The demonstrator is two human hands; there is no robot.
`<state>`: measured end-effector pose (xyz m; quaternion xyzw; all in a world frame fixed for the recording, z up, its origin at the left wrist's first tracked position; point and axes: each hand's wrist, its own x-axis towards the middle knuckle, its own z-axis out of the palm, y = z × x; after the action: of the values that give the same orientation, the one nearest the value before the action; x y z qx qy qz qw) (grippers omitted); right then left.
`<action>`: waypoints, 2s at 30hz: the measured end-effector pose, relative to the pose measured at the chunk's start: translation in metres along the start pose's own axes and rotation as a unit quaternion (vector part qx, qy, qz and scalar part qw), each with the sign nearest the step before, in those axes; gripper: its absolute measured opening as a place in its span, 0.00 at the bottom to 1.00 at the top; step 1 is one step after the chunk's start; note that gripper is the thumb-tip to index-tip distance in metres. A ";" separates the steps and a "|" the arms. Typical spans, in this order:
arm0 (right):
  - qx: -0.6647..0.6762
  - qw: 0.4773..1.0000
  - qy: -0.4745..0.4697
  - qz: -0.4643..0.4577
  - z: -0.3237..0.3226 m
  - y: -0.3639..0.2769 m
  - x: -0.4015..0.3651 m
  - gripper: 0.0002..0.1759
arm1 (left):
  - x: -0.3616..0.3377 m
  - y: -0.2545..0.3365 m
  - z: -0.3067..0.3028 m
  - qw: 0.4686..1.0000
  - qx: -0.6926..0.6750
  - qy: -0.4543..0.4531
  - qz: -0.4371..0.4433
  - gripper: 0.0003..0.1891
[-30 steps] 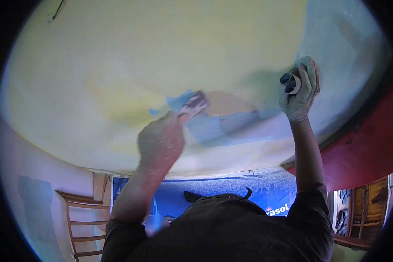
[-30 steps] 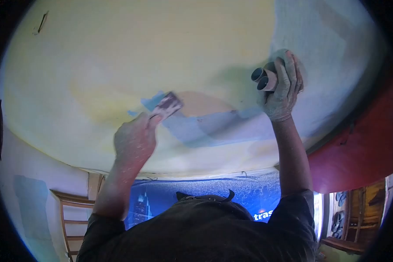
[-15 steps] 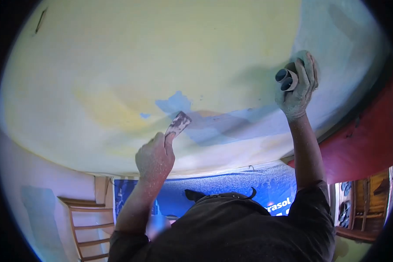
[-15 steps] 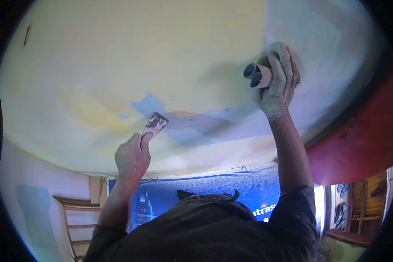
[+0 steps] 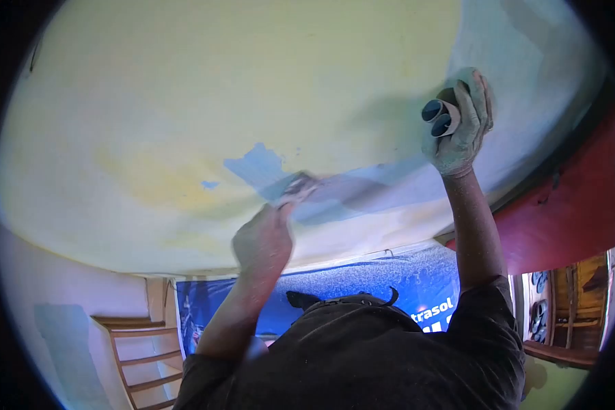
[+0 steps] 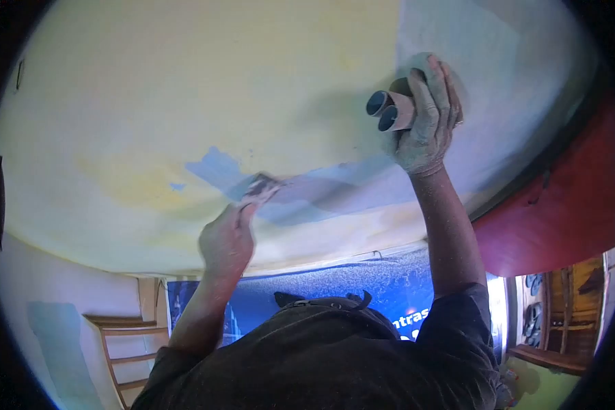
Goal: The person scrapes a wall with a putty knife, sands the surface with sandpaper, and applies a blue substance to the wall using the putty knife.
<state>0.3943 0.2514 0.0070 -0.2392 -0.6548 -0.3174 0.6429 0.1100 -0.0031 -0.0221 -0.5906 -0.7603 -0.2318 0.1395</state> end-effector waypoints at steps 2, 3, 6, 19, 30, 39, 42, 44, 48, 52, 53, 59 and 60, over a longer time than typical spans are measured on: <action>0.002 1.000 0.004 -0.004 0.001 0.002 -0.001 0.32 | 0.010 0.021 0.009 1.000 -0.011 -0.004 0.021 0.16; 0.006 1.000 0.000 -0.007 0.001 0.000 -0.001 0.32 | 0.013 0.027 0.013 0.999 -0.008 -0.013 0.030 0.15; 0.005 1.000 -0.001 -0.012 -0.001 0.006 0.001 0.31 | 0.010 0.017 0.007 0.998 -0.044 0.025 0.036 0.13; -0.002 1.000 -0.017 0.003 -0.006 -0.001 -0.001 0.32 | 0.018 0.019 0.001 0.999 -0.016 0.020 0.038 0.19; 0.063 0.996 -0.024 0.063 -0.019 -0.036 0.005 0.34 | -0.010 -0.027 -0.030 0.998 0.036 -0.013 -0.052 0.23; 0.261 0.881 -0.177 0.352 -0.058 -0.145 -0.079 0.34 | -0.002 -0.040 -0.026 0.997 -0.049 0.053 -0.028 0.22; 0.310 0.835 -0.257 0.375 -0.063 -0.174 -0.102 0.37 | 0.002 -0.029 -0.018 0.993 -0.102 0.026 -0.044 0.22; 0.335 0.810 -0.293 0.382 -0.076 -0.184 -0.103 0.38 | -0.012 -0.041 -0.006 0.990 -0.115 0.029 -0.076 0.22; 0.374 0.773 -0.311 0.407 -0.095 -0.196 -0.098 0.34 | -0.015 -0.057 0.003 0.988 -0.123 0.025 -0.088 0.22; 0.432 0.724 -0.300 0.447 -0.101 -0.203 -0.097 0.29 | 0.015 -0.018 -0.006 0.986 -0.151 0.039 -0.056 0.23; 0.450 0.705 -0.290 0.465 -0.104 -0.209 -0.091 0.27 | 0.018 -0.011 -0.006 0.985 -0.159 0.037 -0.053 0.23; 0.530 0.663 -0.321 0.420 -0.108 -0.243 -0.119 0.17 | -0.049 -0.026 0.039 0.923 -0.371 -0.025 -0.101 0.17; 0.546 0.607 -0.346 0.462 -0.119 -0.255 -0.103 0.19 | -0.067 -0.025 0.047 0.898 -0.419 -0.039 -0.129 0.17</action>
<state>0.2986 0.0013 -0.1266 -0.2068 -0.6826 0.5445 0.4413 0.1064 -0.0397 -0.0993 -0.5001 -0.6672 -0.5214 -0.1812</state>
